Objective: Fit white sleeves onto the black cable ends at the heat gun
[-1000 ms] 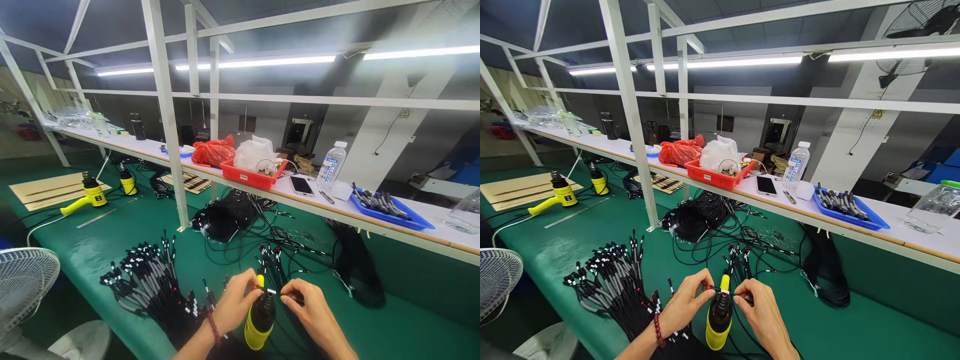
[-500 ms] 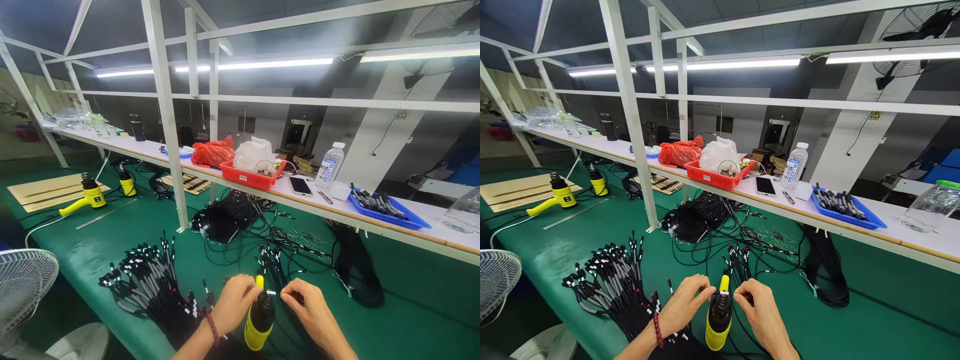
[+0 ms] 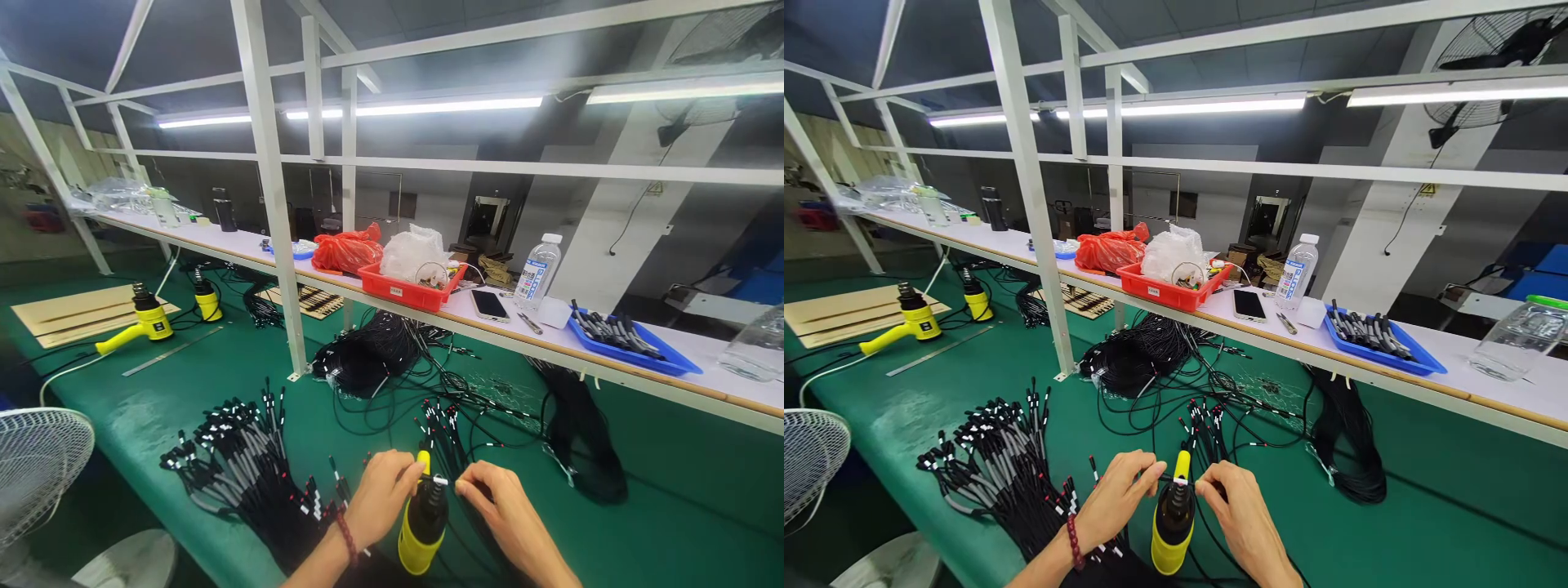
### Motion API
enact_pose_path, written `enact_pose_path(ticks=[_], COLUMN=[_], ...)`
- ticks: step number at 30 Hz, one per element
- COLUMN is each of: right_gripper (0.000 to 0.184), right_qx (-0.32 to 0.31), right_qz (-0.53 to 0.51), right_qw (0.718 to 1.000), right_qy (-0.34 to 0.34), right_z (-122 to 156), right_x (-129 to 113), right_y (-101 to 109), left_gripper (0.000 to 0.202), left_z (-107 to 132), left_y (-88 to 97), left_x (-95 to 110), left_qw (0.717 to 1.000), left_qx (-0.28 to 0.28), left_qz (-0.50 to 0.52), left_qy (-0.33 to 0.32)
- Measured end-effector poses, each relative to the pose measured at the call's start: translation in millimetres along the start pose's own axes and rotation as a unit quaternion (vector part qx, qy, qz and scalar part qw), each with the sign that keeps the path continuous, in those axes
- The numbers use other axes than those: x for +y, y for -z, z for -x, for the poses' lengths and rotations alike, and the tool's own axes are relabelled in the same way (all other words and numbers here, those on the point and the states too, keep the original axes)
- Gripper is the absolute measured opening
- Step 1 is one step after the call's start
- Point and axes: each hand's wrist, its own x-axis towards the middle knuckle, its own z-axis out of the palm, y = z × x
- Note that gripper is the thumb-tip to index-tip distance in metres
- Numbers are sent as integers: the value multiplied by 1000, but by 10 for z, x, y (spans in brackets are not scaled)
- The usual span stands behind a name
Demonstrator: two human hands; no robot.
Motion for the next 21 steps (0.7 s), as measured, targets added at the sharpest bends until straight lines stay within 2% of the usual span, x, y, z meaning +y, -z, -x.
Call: enact_pose_path(ticks=[5,7,10,12,18,21], right_gripper=[18,21,32,34,16,20], right_qx=[28,26,10,9,24,18], right_qz=[-26,-21,-3,3,-24,-24], right_qw=[999,999,1000,1000,999,999], right_qy=[9,8,2,3,15,13], right_z=[-30,-33,-27,-22,-12,-4], right_x=[-29,-28,-21,-17,9,28], right_y=[-43,-51,-50,-48,-34,-13], left_gripper=[14,17,38,44,10,14], left_z=[5,0,-9,-10,5,-5], left_y=[23,26,18,11,5,-17], left_x=[-1,0,-7,-15,-28,-24], left_qw=[997,997,1000,1000,996,997], left_qx=[29,26,10,5,15,18], left_qz=[60,54,16,5,72,57], left_qy=[-38,-38,-12,0,-49,-52])
